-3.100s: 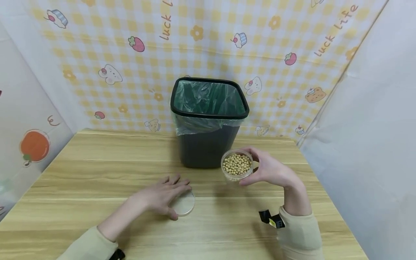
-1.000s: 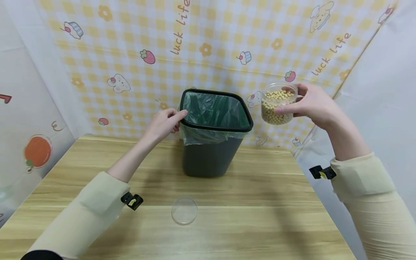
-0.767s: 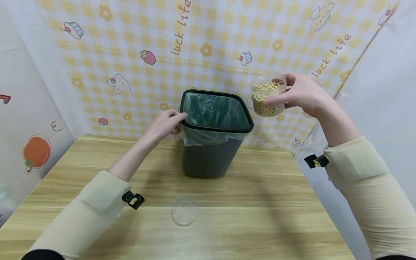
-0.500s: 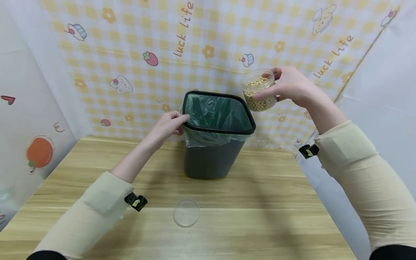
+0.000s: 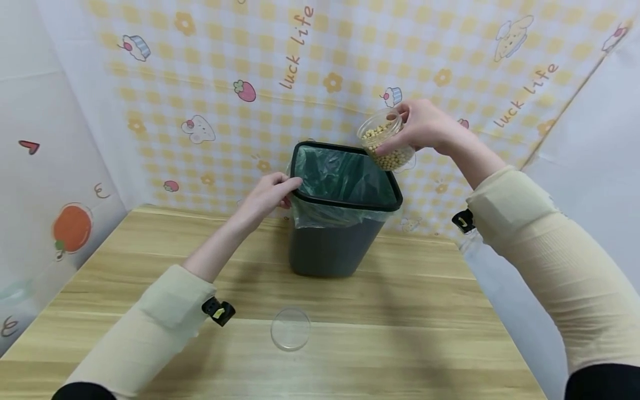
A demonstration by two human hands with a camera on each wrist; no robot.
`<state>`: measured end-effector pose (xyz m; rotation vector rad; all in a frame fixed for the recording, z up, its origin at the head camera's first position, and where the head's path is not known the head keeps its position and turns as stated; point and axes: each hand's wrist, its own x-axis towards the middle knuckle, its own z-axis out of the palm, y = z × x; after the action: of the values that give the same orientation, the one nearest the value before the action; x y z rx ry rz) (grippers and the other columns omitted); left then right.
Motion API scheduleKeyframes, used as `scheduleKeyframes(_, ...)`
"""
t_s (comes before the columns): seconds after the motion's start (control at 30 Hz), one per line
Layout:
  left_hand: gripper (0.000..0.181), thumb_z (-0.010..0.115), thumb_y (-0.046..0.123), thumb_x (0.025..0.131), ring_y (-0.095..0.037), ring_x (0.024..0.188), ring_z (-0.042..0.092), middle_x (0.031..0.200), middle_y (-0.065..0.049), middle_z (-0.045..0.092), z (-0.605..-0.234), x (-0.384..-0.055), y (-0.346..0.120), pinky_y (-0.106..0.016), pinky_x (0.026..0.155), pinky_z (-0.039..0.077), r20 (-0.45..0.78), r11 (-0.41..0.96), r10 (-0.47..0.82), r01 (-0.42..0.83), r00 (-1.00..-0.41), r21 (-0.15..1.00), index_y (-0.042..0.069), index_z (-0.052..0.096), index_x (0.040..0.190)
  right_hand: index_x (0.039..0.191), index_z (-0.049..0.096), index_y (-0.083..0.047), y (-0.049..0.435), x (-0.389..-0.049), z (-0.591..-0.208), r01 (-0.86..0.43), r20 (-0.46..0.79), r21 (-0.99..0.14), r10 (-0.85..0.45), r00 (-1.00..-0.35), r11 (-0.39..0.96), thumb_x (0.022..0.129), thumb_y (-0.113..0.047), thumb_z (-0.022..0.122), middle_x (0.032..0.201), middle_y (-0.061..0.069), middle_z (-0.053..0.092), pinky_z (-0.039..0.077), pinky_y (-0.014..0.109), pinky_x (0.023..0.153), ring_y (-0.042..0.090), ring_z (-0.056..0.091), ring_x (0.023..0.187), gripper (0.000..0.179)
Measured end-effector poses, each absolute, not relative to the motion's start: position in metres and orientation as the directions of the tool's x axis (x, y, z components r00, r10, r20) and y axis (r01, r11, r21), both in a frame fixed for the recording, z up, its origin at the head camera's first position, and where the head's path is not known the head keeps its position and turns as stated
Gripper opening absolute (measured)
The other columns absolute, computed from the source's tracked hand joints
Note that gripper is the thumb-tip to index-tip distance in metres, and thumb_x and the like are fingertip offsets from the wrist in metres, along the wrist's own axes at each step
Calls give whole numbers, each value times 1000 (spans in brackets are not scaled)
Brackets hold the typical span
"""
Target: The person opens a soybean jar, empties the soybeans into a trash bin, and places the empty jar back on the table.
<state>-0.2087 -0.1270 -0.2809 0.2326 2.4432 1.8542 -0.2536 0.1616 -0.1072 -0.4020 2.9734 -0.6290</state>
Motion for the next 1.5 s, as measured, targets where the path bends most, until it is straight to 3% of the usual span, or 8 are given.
scheduleKeyframes(0.2, 30, 56, 37, 104, -24, 86, 61, 97, -4, 54, -283, -209, -126, -31, 84, 54, 48, 254, 159, 88, -986, 963, 8, 55, 98, 149, 48, -6, 151, -259, -109, -293, -18, -288, -311, -950, 912, 77, -43, 89, 144, 21, 52, 52, 29, 71, 24, 58, 98, 91)
scheduleKeyframes(0.4, 30, 56, 38, 103, -22, 85, 61, 97, -3, 54, -285, -208, -124, -31, 82, 54, 49, 244, 162, 88, -986, 966, 8, 56, 100, 147, 50, -3, 141, -260, -113, -337, -27, -174, -346, -938, 925, 75, -43, 89, 134, 23, 60, 52, 44, 91, 32, 58, 115, 91)
scheduleKeyframes(0.5, 30, 56, 38, 103, -23, 86, 61, 97, -4, 54, -285, -208, -123, -31, 83, 53, 50, 237, 165, 89, -985, 967, 8, 56, 100, 144, 52, -2, 136, -261, -116, -355, -34, -154, -364, -931, 922, 76, -40, 88, 130, 22, 61, 52, 48, 95, 33, 58, 114, 86)
scheduleKeyframes(0.77, 32, 55, 40, 104, -22, 87, 60, 98, -4, 54, -286, -207, -124, -32, 85, 53, 56, 240, 164, 95, -985, 966, 8, 56, 101, 144, 50, 0, 126, -263, -120, -375, -60, -112, -383, -922, 920, 76, -38, 88, 131, 24, 60, 55, 45, 83, 33, 61, 107, 87)
scheduleKeyframes(1.1, 30, 56, 38, 104, -23, 85, 59, 93, -3, 54, -285, -206, -122, -32, 82, 53, 55, 209, 152, 87, -987, 974, 8, 56, 98, 145, 50, 1, 119, -262, -121, -381, -63, -80, -387, -920, 921, 75, -36, 89, 118, 20, 63, 52, 35, 66, 28, 60, 92, 88)
scheduleKeyframes(1.3, 31, 57, 37, 104, -23, 84, 59, 82, -2, 52, -286, -206, -123, -31, 81, 53, 76, 183, 146, 103, -986, 978, 9, 54, 91, 142, 51, 3, 117, -265, -123, -394, -42, -34, -396, -917, 918, 75, -33, 89, 110, 19, 63, 52, 35, 68, 27, 59, 88, 85)
scheduleKeyframes(1.5, 31, 57, 38, 104, -21, 82, 59, 81, 0, 52, -287, -208, -126, -33, 84, 53, 70, 181, 144, 96, -987, 979, 9, 56, 92, 142, 52, 3, 115, -266, -124, -406, -41, -8, -406, -913, 914, 74, -33, 89, 110, 19, 65, 52, 35, 68, 27, 58, 86, 86)
